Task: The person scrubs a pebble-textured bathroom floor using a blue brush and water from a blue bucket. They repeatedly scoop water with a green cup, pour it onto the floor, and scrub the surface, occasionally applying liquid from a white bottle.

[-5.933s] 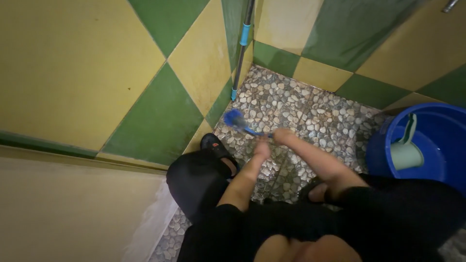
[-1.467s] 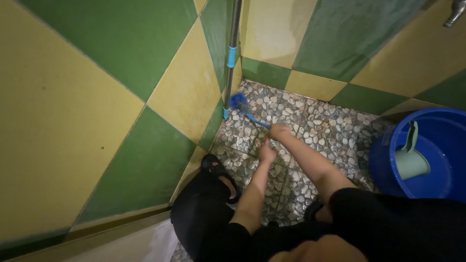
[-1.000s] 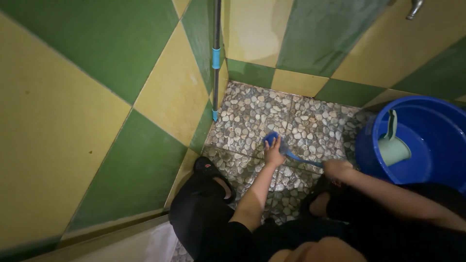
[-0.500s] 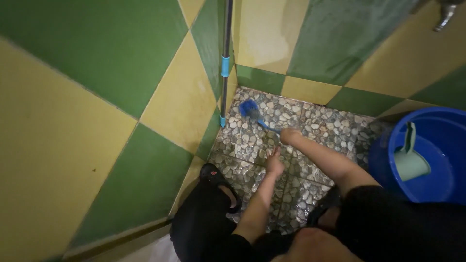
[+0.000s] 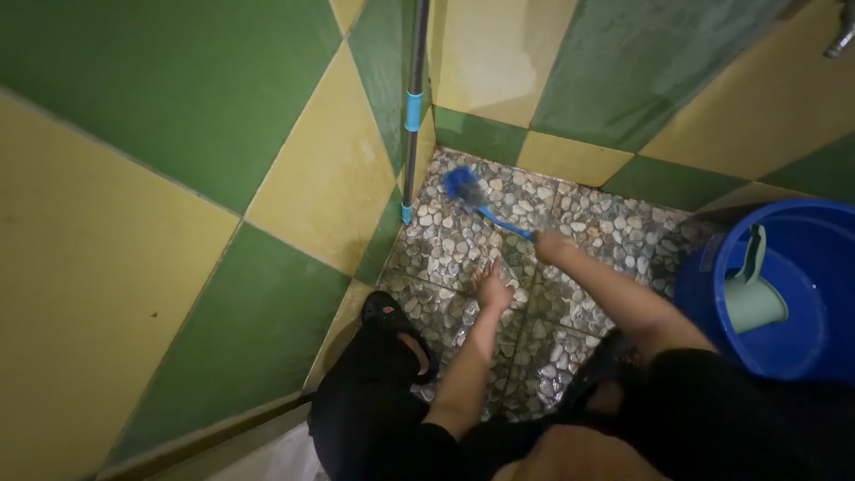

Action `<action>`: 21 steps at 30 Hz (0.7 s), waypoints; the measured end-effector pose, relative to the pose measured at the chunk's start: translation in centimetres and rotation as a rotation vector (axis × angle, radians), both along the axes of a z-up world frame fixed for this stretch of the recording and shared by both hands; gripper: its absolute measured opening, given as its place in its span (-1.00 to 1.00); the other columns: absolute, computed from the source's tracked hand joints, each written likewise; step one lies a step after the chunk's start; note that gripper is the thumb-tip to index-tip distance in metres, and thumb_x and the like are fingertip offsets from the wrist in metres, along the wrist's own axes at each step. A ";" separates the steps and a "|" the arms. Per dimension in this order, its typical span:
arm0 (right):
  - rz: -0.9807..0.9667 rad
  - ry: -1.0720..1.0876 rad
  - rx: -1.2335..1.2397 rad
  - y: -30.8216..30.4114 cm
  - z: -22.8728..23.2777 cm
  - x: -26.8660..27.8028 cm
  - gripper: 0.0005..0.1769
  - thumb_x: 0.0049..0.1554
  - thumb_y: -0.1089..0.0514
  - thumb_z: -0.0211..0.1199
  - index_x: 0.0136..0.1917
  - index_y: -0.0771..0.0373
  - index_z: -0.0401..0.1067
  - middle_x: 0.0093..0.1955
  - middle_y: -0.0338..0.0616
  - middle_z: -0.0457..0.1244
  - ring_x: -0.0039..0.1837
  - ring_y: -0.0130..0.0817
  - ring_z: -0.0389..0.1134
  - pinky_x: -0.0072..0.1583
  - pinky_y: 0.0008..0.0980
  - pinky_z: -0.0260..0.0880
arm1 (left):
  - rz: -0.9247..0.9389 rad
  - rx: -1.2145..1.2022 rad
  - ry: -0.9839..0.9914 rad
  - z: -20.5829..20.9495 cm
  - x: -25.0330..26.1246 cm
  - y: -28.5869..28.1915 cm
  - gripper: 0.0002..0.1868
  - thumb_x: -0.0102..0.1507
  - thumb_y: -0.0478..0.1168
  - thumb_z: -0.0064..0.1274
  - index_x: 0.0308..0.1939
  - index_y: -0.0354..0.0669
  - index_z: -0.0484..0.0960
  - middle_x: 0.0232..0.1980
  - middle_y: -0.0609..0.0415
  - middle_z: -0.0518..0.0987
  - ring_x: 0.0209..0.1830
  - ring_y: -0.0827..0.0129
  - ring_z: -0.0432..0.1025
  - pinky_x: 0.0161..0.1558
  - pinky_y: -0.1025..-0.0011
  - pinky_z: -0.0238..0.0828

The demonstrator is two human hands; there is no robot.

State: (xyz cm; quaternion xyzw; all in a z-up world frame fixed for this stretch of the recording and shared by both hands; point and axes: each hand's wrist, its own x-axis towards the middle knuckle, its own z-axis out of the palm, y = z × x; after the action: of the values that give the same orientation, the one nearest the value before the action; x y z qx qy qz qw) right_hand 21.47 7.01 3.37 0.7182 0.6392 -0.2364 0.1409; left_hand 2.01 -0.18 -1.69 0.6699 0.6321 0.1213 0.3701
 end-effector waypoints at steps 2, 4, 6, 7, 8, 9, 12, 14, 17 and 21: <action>-0.031 -0.088 -0.100 -3.8 0.8 2.2 -0.48 0.16 0.21 0.09 0.40 0.06 0.37 0.22 0.09 0.40 0.25 0.05 0.44 0.21 0.01 0.47 | -0.018 0.013 -0.036 0.2 0.7 -0.5 0.02 0.09 -0.06 0.33 0.58 0.24 0.15 0.62 -0.03 0.15 0.64 -0.12 -0.07 0.56 -0.10 -0.24; -0.034 -0.102 -0.124 -7.9 2.4 4.4 -0.45 0.19 0.20 0.06 0.46 0.04 0.29 0.23 0.10 0.39 0.24 0.08 0.45 0.21 0.12 0.43 | -0.065 0.081 -0.090 0.3 1.2 -1.0 0.02 0.07 -0.08 0.31 0.59 0.20 0.16 0.62 -0.06 0.17 0.62 -0.17 -0.04 0.54 -0.03 -0.11; -0.021 -0.269 -0.345 -10.6 4.4 5.6 -0.47 0.18 0.22 0.12 0.43 0.08 0.34 0.31 0.03 0.35 0.32 0.04 0.41 0.23 0.22 0.41 | -0.114 0.131 -0.100 0.5 1.7 -1.2 0.02 0.07 -0.09 0.32 0.58 0.17 0.18 0.62 -0.09 0.17 0.61 -0.20 -0.02 0.52 0.01 -0.03; -0.059 -0.243 -0.357 -11.8 5.5 6.5 -0.43 0.20 0.20 0.07 0.48 0.00 0.28 0.32 0.01 0.35 0.32 0.03 0.41 0.25 0.16 0.42 | -0.139 0.140 -0.078 0.5 1.7 -1.4 0.01 0.07 -0.08 0.32 0.57 0.16 0.19 0.62 -0.11 0.17 0.61 -0.19 -0.01 0.52 0.01 -0.02; -0.097 -0.217 -0.368 -12.8 6.4 6.9 -0.40 0.22 0.18 0.03 0.53 -0.09 0.22 0.33 -0.01 0.35 0.33 0.01 0.41 0.27 0.09 0.43 | -0.164 0.150 -0.056 0.6 1.7 -1.7 0.00 0.08 -0.07 0.33 0.57 0.15 0.21 0.61 -0.12 0.16 0.60 -0.19 0.01 0.52 0.02 -0.01; -0.075 -0.207 -0.359 -13.3 6.8 7.0 -0.44 0.23 0.15 0.02 0.50 -0.08 0.26 0.32 -0.02 0.36 0.33 0.00 0.41 0.27 0.07 0.43 | -0.168 0.114 -0.057 0.6 1.8 -1.9 0.00 0.08 -0.08 0.33 0.57 0.15 0.20 0.61 -0.12 0.16 0.59 -0.16 0.02 0.51 0.00 -0.04; 0.006 -0.173 -0.305 -13.8 6.4 7.3 -0.52 0.23 0.11 0.04 0.41 -0.02 0.39 0.27 -0.01 0.39 0.30 -0.02 0.43 0.26 0.01 0.44 | -0.178 0.045 -0.053 0.7 1.6 -2.3 -0.03 0.08 -0.10 0.31 0.55 0.13 0.21 0.59 -0.09 0.17 0.58 -0.11 0.04 0.50 -0.04 -0.10; 0.081 -0.152 -0.238 -12.1 4.9 6.3 -0.56 0.19 0.13 0.09 0.32 0.08 0.50 0.22 0.02 0.43 0.26 -0.01 0.47 0.24 -0.03 0.45 | -0.179 0.049 -0.048 0.9 1.6 -2.6 -0.07 0.08 -0.12 0.31 0.52 0.10 0.26 0.59 -0.04 0.21 0.58 -0.13 0.01 0.49 -0.05 -0.11; -0.049 -0.165 -0.197 -7.3 2.4 2.7 -0.60 0.20 0.16 0.10 0.29 0.12 0.48 0.22 0.04 0.40 0.26 -0.02 0.46 0.21 -0.01 0.48 | -0.135 0.046 -0.103 1.0 1.3 -2.9 -0.09 0.06 -0.12 0.31 0.50 0.11 0.33 0.57 -0.10 0.22 0.57 -0.06 0.09 0.51 0.03 -0.02; -0.157 -0.137 -0.119 0.9 0.3 -3.5 -0.59 0.14 0.15 0.23 0.26 0.20 0.53 0.28 0.04 0.38 0.29 -0.05 0.44 0.20 -0.04 0.49 | -0.100 0.059 -0.145 0.7 0.8 -2.1 -0.17 0.08 -0.15 0.32 0.44 0.04 0.38 0.57 -0.15 0.22 0.55 -0.10 0.10 0.48 0.10 0.06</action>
State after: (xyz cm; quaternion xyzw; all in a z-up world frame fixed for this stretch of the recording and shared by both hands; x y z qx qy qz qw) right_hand 17.96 7.95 3.62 0.7708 0.5546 -0.2349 0.2077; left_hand 2.85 -2.31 -1.01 0.7007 0.5656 0.1693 0.4006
